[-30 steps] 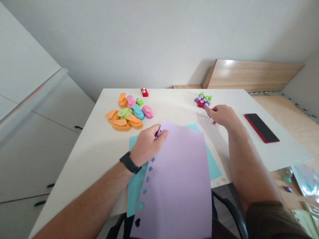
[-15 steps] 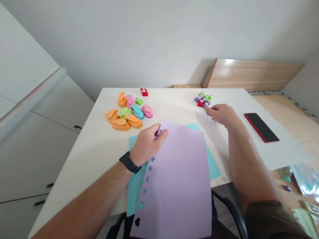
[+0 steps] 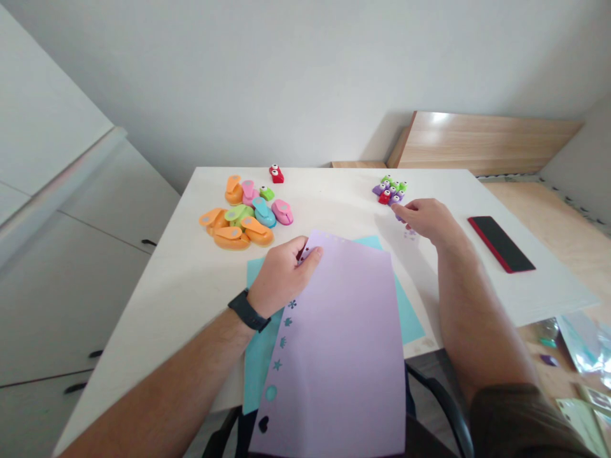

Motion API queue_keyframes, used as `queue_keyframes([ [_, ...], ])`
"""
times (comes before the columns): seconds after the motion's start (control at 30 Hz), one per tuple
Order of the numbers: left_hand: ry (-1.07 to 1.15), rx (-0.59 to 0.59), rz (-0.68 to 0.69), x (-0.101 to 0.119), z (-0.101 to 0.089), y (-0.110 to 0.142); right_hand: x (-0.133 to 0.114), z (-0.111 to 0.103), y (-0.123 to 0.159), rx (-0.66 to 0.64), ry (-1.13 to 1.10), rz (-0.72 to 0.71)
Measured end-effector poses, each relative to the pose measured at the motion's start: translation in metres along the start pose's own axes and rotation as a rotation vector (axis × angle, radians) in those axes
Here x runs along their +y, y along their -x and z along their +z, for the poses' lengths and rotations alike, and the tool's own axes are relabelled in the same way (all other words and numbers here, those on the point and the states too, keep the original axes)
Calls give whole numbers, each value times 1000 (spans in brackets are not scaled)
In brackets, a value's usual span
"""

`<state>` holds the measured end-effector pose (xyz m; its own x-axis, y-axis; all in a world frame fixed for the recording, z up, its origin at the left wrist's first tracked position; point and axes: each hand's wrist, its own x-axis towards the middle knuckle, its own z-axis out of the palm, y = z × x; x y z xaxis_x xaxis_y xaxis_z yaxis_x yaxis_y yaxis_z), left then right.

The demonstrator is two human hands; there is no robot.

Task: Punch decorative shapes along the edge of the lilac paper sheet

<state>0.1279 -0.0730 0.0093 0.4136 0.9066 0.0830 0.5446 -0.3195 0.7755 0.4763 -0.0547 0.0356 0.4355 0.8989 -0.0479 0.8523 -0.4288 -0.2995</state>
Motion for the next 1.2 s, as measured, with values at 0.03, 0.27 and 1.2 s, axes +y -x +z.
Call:
queue_keyframes([
  [0.03,1,-1,2,0,0,0,0,0,0,1,-11,7],
  [0.27,1,2,6,1,-1,1,-3,-1,1,-13,-13,27],
  [1.2,9,3,-4,1,-1,1,-4,-3,2,-49,31,58],
])
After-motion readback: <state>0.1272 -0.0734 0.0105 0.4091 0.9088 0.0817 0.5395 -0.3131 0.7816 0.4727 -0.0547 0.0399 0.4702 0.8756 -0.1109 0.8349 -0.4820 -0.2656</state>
